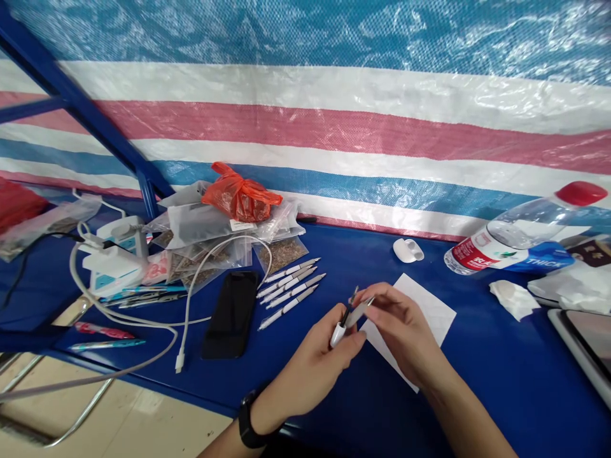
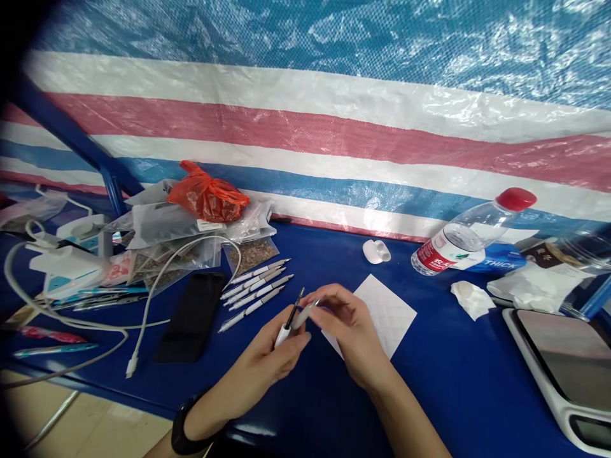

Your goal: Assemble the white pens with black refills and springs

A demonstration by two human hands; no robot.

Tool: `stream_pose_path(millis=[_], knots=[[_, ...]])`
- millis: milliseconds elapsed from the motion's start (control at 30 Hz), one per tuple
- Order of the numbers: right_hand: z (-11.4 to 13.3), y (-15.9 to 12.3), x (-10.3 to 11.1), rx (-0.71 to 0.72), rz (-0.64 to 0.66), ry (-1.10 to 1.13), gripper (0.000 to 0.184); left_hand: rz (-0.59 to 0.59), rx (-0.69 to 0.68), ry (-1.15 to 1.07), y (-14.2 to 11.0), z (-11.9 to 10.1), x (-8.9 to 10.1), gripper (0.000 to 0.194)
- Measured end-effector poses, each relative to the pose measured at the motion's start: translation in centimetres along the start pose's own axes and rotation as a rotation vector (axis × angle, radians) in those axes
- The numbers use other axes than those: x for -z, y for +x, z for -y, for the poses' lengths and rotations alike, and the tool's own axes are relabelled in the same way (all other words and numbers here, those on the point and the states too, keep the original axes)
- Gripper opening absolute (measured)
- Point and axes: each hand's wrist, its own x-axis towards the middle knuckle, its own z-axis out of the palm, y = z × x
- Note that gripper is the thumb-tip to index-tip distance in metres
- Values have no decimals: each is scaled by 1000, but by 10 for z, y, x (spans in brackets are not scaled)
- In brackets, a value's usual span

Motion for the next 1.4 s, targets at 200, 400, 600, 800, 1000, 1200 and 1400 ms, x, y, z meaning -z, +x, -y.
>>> stream_pose_path(millis=[200, 400, 600, 800, 1000, 1200, 1400], knots=[[20, 7, 18, 112, -235, 152, 16, 104, 6, 108, -6, -1, 6, 47], [21, 3, 13, 83, -186, 159, 15, 115, 2, 330, -7, -7, 0, 48], [20, 2, 14, 46, -117, 97, 16, 97, 5, 373, -5, -7, -4, 48], [13, -2, 10, -4, 84, -68, 17, 108, -1, 349, -1, -9, -2, 42], [14, -2, 11, 37, 112, -203, 15, 22, -50, 563, 2, -4, -1, 36], [16, -2, 7, 63, 127, -312, 18, -74, -117, 882, 4, 11, 2, 28], [3, 5, 8, 63, 116, -488, 30, -97, -20, 1269, 10, 13, 1, 23]])
